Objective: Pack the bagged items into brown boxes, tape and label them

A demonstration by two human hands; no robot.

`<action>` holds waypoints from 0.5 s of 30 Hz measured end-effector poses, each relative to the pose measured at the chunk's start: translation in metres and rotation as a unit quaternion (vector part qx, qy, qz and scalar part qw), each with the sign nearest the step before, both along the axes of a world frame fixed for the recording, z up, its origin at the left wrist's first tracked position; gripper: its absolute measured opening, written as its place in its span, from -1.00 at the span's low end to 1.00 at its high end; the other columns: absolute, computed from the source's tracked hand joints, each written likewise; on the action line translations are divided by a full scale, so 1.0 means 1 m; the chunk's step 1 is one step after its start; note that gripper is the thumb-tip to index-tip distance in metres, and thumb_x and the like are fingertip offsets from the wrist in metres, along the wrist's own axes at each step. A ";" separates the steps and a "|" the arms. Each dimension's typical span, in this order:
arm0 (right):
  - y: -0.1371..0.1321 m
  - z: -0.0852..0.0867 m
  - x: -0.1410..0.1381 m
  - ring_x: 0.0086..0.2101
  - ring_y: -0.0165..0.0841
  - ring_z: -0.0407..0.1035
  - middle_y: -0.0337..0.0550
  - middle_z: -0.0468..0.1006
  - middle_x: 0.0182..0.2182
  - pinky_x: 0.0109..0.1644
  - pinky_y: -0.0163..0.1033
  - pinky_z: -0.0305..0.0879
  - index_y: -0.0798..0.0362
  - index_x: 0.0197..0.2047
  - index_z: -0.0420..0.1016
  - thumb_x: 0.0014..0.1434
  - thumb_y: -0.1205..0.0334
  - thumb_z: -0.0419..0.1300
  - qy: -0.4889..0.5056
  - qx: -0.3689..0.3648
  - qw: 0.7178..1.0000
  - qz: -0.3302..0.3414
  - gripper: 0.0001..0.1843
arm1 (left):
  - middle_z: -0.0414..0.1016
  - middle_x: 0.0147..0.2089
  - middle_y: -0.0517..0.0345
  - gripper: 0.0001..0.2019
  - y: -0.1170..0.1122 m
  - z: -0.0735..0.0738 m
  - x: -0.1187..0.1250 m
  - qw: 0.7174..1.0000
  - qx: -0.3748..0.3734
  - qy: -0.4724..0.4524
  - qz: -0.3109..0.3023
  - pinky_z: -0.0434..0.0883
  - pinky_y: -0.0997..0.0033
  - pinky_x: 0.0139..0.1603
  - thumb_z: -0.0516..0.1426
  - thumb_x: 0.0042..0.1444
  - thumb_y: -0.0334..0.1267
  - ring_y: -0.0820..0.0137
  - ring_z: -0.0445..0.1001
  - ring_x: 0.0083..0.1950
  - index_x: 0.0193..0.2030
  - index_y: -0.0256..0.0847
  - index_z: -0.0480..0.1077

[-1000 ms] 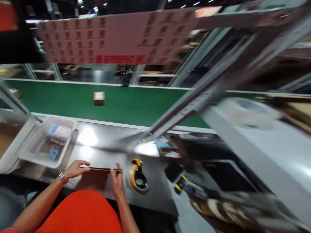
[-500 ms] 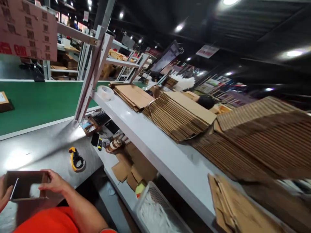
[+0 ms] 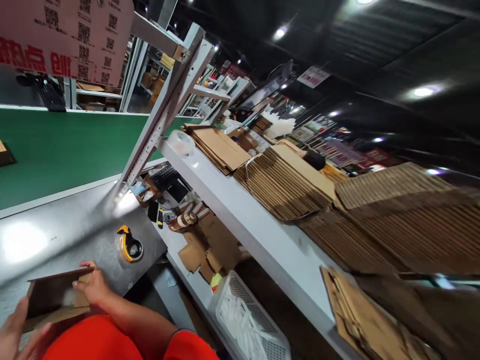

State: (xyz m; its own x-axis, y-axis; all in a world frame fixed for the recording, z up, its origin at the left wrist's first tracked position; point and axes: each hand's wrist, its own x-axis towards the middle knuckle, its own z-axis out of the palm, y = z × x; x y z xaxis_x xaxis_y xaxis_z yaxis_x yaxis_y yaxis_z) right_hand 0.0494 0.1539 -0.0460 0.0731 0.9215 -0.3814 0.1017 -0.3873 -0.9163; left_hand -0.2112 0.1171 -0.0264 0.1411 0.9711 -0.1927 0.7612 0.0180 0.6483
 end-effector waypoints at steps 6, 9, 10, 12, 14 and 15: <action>0.009 0.001 0.000 0.27 0.19 0.53 -0.07 0.70 0.13 0.50 0.37 0.27 -0.15 -0.10 0.60 -0.23 -0.12 0.62 0.044 0.014 0.999 -0.001 -0.38 | 0.68 0.22 -0.52 -0.13 0.021 0.010 0.017 0.996 0.023 0.073 -0.052 0.50 -0.37 0.46 0.20 -0.01 0.38 -0.46 0.58 0.37 0.21 -0.32 0.68; 0.018 0.004 0.004 0.16 0.14 0.57 -0.11 0.72 -0.03 0.42 0.34 0.33 -0.14 -0.18 0.62 -0.41 -0.26 0.69 0.085 -0.014 0.996 0.009 -0.25 | 0.65 0.02 -0.41 -0.25 0.044 0.026 0.029 0.988 0.047 0.131 -0.061 0.56 -0.31 0.34 0.13 0.16 0.44 -0.35 0.63 0.21 0.05 -0.26 0.64; 0.021 0.006 0.007 0.08 0.10 0.59 -0.15 0.72 -0.10 0.37 0.31 0.38 -0.14 -0.19 0.63 -0.44 -0.33 0.70 0.101 -0.019 0.995 0.018 -0.22 | 0.62 -0.03 -0.37 -0.27 0.049 0.030 0.032 0.988 0.045 0.142 -0.049 0.60 -0.31 0.26 0.10 0.19 0.47 -0.33 0.64 0.15 -0.03 -0.22 0.60; 0.027 0.012 0.013 -0.06 0.00 0.60 -0.21 0.70 -0.22 0.26 0.25 0.45 -0.13 -0.21 0.67 -0.44 -0.44 0.68 0.135 -0.030 0.990 0.037 -0.19 | 0.58 -0.07 -0.32 -0.27 0.057 0.034 0.035 0.990 0.032 0.135 -0.016 0.65 -0.28 0.15 0.02 0.23 0.53 -0.32 0.66 0.08 -0.10 -0.18 0.51; 0.031 0.019 0.017 -0.09 -0.04 0.61 -0.19 0.70 -0.24 0.24 0.20 0.46 -0.09 -0.20 0.70 -0.30 -0.54 0.61 0.167 -0.037 0.984 0.048 -0.19 | 0.57 -0.01 -0.30 -0.22 0.058 0.034 0.036 0.995 0.024 0.098 0.029 0.66 -0.28 0.16 -0.02 0.23 0.58 -0.33 0.66 0.14 -0.03 -0.19 0.45; 0.031 0.022 0.018 -0.07 -0.04 0.61 -0.16 0.71 -0.22 0.24 0.18 0.46 -0.05 -0.18 0.71 -0.20 -0.60 0.55 0.183 -0.041 0.981 0.052 -0.18 | 0.56 0.05 -0.30 -0.18 0.057 0.033 0.036 0.995 0.020 0.076 0.058 0.66 -0.28 0.20 0.02 0.20 0.60 -0.33 0.65 0.20 0.06 -0.21 0.42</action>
State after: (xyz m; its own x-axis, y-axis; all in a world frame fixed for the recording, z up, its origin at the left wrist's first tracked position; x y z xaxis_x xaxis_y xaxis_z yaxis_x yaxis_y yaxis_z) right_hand 0.0673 0.1852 -0.0242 -0.1745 0.8822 -0.4373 -0.1858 -0.4656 -0.8652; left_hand -0.1754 0.1742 0.0068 0.0000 0.9865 -0.1640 0.8452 0.0877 0.5273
